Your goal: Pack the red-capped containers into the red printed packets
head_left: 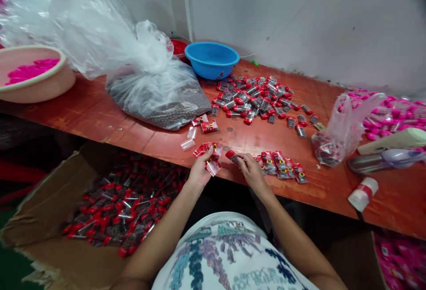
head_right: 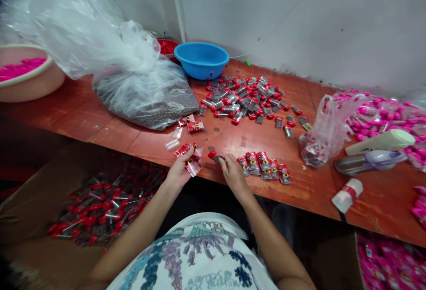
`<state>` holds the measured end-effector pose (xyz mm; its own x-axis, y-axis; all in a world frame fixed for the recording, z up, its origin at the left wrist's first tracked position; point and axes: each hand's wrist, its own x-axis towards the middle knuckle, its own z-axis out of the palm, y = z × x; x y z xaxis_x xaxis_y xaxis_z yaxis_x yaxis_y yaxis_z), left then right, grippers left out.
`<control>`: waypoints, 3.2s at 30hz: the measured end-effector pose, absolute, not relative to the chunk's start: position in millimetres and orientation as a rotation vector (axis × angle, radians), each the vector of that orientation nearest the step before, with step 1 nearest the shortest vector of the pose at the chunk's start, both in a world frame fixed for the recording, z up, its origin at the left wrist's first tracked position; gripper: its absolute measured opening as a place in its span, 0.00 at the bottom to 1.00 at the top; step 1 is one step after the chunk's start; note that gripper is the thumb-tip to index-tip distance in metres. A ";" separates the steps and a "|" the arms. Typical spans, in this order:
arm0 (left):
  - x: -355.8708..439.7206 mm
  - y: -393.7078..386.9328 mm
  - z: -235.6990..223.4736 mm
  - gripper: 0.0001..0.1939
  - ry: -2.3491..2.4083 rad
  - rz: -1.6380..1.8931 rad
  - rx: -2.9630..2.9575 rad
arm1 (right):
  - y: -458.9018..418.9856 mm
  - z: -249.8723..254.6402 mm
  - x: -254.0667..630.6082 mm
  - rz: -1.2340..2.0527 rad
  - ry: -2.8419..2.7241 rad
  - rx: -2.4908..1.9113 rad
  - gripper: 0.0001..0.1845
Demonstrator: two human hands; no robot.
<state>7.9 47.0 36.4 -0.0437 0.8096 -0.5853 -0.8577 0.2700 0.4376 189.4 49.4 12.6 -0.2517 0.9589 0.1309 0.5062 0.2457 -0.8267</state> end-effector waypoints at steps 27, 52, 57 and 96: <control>38.3 30.1 42.7 0.11 0.954 1.454 0.257 | 9.9 34.9 174.5 1.311 -1.088 -1.272 0.18; 41.4 22.3 57.0 0.16 1.101 1.342 0.598 | 8.9 32.5 189.3 0.881 -1.605 -1.216 0.15; 41.0 22.1 54.9 0.15 1.202 1.327 0.626 | 7.5 30.7 189.7 0.828 -1.623 -1.223 0.15; 56.0 35.2 35.2 0.19 0.980 1.065 0.229 | 19.5 20.8 244.0 0.482 -1.561 -1.708 0.21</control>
<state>56.0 35.2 35.2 0.1274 0.8164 -0.5633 -0.6289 0.5057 0.5906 244.0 19.5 20.8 0.1815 0.9604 0.2113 0.6740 0.0350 -0.7379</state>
